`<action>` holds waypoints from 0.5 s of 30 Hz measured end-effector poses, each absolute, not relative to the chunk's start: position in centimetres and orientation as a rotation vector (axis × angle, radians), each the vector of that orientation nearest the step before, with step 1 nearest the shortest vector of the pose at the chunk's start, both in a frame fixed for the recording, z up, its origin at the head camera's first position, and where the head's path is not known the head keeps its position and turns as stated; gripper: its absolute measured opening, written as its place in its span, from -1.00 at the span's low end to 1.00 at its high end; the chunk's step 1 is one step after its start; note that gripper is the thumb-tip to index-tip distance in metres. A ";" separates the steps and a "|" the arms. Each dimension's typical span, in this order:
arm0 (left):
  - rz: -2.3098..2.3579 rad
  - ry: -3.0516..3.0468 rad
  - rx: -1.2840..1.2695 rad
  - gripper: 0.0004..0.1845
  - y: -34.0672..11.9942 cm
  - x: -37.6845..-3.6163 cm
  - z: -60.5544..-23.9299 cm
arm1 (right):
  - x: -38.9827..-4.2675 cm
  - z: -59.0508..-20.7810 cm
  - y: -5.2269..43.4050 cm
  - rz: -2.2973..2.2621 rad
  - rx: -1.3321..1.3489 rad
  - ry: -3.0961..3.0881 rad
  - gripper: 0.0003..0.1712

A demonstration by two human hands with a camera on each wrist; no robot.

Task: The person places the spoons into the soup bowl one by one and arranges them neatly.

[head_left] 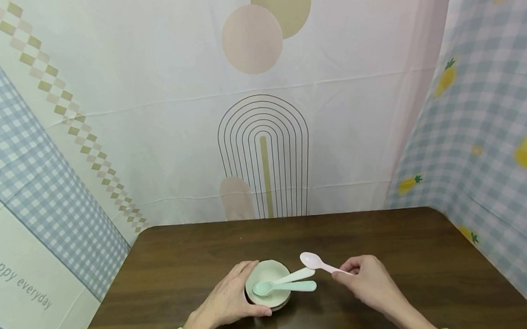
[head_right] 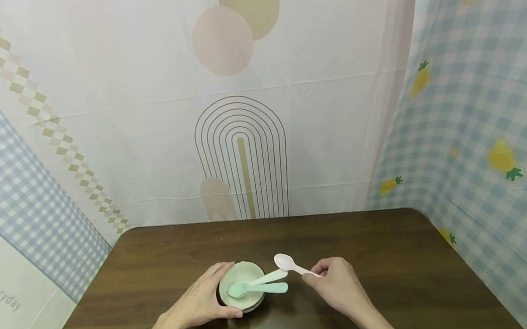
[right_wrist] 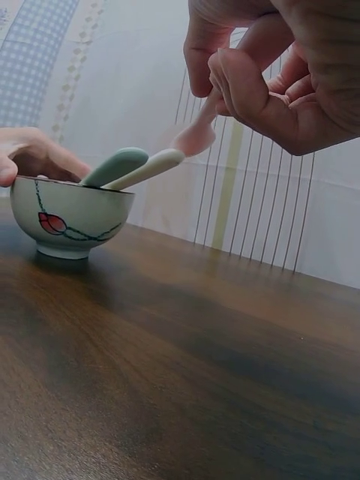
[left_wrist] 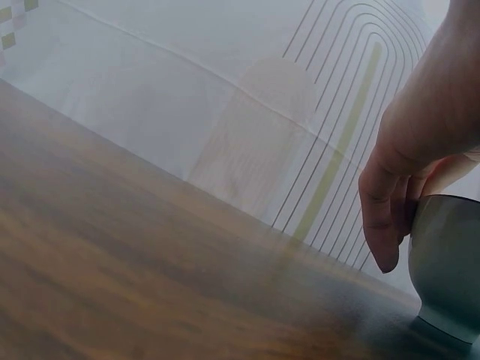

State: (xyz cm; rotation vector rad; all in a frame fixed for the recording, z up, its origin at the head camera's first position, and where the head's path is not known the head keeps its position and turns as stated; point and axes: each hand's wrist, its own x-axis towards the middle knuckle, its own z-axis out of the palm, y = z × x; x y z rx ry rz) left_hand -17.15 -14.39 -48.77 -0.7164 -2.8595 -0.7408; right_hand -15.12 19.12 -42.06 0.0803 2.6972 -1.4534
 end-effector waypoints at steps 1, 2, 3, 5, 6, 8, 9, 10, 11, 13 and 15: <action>-0.741 -2.859 -0.718 0.22 -14.4 -17.2 -48.8 | -15.1 -42.0 19.1 -1.451 0.078 2.698 -0.85; -0.741 -2.857 -0.719 0.22 -14.4 -17.2 -48.7 | -15.1 -42.0 19.0 -1.450 0.076 2.699 -0.85; -0.741 -2.856 -0.721 0.22 -14.4 -17.2 -48.7 | -15.1 -42.0 19.0 -1.449 0.073 2.702 -0.85; -0.740 -2.854 -0.723 0.22 -14.4 -17.2 -48.7 | -15.1 -41.9 18.8 -1.453 0.067 2.700 -0.85; -0.740 -2.854 -0.723 0.22 -14.4 -17.2 -48.7 | -15.1 -41.9 18.8 -1.453 0.061 2.702 -0.85; -0.741 -2.854 -0.723 0.22 -14.4 -17.2 -48.7 | -15.1 -41.8 18.6 -1.451 0.052 2.706 -0.85; -0.742 -2.855 -0.722 0.22 -14.4 -17.2 -48.7 | -15.1 -41.7 18.6 -1.450 0.047 2.708 -0.85; -0.743 -2.856 -0.721 0.22 -14.4 -17.2 -48.7 | -15.1 -41.7 18.5 -1.448 0.043 2.709 -0.84; -0.744 -2.856 -0.719 0.22 -14.4 -17.2 -48.8 | -15.1 -41.7 18.5 -1.445 0.041 2.712 -0.84; -0.742 -2.857 -0.718 0.22 -14.4 -17.2 -48.8 | -15.0 -41.6 18.3 -1.438 0.040 2.718 -0.84; -0.742 -2.858 -0.715 0.22 -14.4 -17.2 -48.8 | -15.0 -41.6 18.2 -1.438 0.038 2.721 -0.83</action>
